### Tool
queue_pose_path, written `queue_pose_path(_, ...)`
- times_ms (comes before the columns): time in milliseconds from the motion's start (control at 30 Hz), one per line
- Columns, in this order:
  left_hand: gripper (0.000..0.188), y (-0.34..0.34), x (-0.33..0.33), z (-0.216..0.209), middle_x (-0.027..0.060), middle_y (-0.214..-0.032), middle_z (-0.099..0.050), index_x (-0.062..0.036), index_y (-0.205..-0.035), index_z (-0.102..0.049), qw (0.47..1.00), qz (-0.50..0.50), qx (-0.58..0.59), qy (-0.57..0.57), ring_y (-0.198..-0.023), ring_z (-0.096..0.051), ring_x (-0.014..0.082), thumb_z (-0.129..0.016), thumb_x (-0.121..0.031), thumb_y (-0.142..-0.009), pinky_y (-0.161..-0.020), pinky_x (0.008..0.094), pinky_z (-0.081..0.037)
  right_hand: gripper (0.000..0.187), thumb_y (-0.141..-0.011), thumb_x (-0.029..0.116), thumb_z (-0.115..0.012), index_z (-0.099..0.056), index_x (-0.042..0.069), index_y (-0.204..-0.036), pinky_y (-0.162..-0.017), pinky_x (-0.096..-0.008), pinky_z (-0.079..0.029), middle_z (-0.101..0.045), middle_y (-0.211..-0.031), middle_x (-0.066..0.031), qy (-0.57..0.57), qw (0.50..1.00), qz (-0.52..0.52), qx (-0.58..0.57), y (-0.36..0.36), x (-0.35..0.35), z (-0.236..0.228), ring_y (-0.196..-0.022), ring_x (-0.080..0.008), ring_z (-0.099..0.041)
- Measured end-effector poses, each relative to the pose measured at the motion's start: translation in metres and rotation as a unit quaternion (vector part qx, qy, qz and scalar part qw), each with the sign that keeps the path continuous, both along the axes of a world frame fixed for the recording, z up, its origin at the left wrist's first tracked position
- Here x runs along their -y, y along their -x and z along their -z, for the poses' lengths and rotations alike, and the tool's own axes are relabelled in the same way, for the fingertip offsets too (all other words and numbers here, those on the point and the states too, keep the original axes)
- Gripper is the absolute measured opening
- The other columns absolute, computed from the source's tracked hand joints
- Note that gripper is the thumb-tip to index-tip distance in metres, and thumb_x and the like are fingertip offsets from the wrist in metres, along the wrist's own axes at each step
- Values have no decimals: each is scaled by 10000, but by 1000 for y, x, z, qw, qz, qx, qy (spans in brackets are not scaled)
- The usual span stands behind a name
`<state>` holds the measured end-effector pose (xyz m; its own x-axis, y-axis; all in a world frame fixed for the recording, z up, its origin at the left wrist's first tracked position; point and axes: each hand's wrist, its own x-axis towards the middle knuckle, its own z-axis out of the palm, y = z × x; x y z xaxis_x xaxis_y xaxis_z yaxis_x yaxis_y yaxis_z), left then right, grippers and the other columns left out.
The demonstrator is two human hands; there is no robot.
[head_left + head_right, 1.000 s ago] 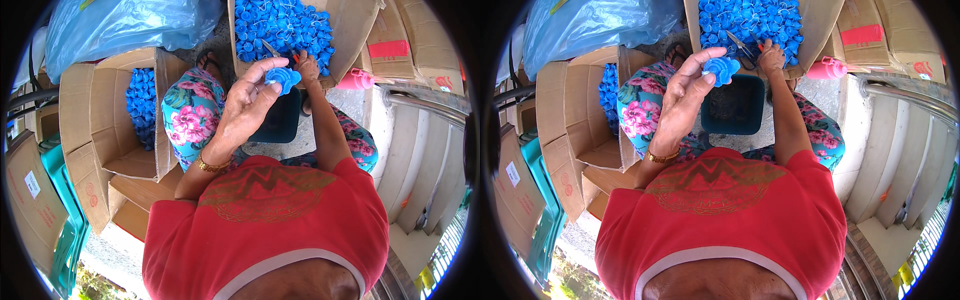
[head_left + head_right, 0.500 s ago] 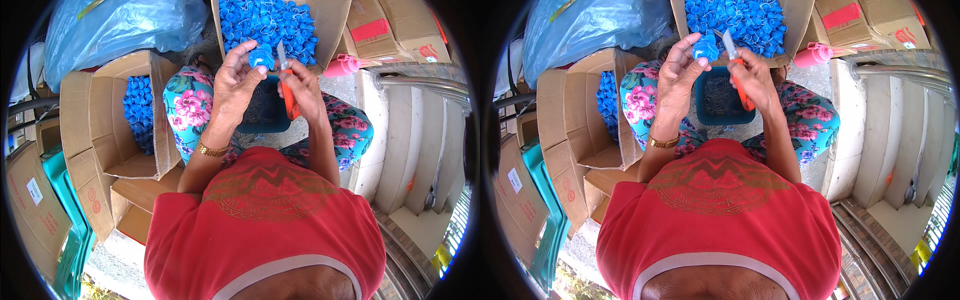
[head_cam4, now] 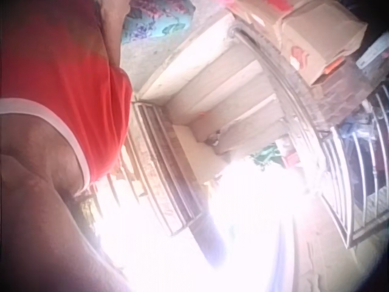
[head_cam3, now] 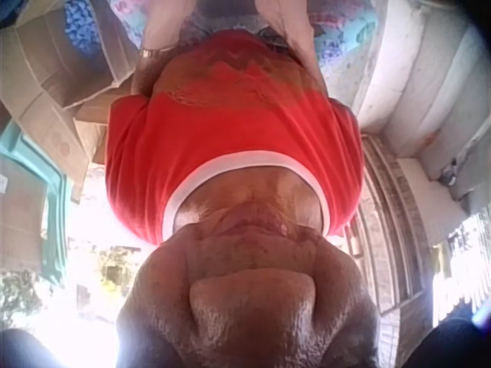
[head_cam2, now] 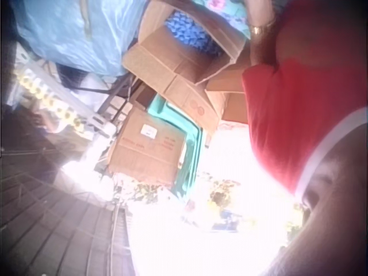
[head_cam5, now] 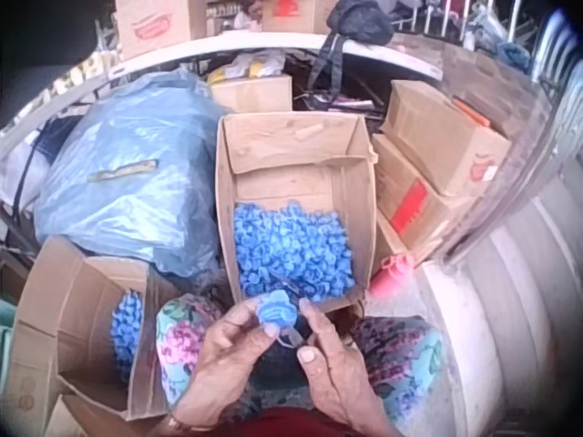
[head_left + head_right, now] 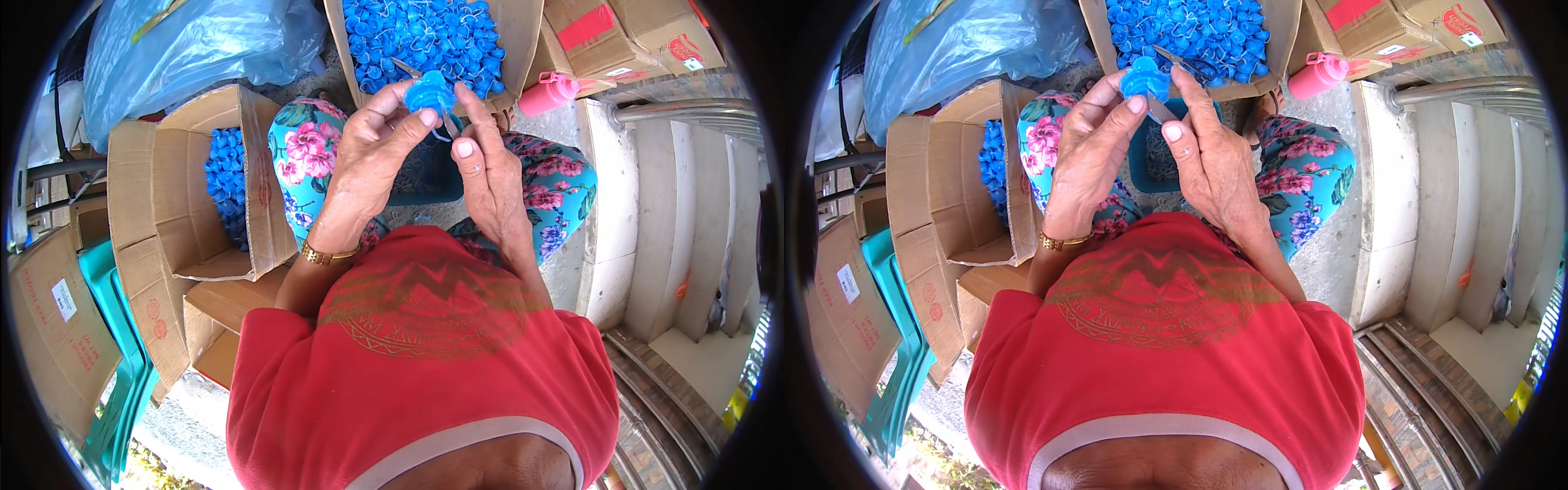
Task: The person sits on the floor and assembles small blue candles by inserting wicks and trimming them with scissors. They handle the candles one at a time, using a knife to adjust the wick and scissors to cut it to length, then place the finished candles into a cardboard box.
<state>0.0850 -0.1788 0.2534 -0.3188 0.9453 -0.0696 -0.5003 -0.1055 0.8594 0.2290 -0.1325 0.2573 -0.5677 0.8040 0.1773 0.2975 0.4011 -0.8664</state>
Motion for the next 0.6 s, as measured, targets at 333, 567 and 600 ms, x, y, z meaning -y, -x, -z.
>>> queue_pose_path(333,260,-13,2,-2,24,-958,-601,-26,-1110,-556,996,8,-90,16,-857,-546,74,-631,-106,-875,-777,235,-471,418,-924,273,-507,-484,73,-1290,-663,-398,-519,-647,-987,-199,-129,990,43,-19,-4,-3,13,-799,-334,-661)
queue_pose_path(567,155,-15,3,6,19,-904,-605,-52,-1022,-522,996,-6,-86,-7,-816,-544,70,-600,-86,-891,-719,235,-472,391,-937,248,-485,-493,96,-1297,-695,-387,-533,-629,-1085,-181,-130,989,18,-66,4,-4,31,-877,-348,-651)
queue_pose_path(600,152,-9,4,6,19,-897,-607,-54,-1019,-519,994,13,-104,-6,-810,-545,70,-597,-88,-893,-712,236,-472,392,-939,242,-482,-488,94,-1302,-704,-388,-533,-625,-1094,-180,-117,991,3,-59,2,-4,30,-890,-348,-648)
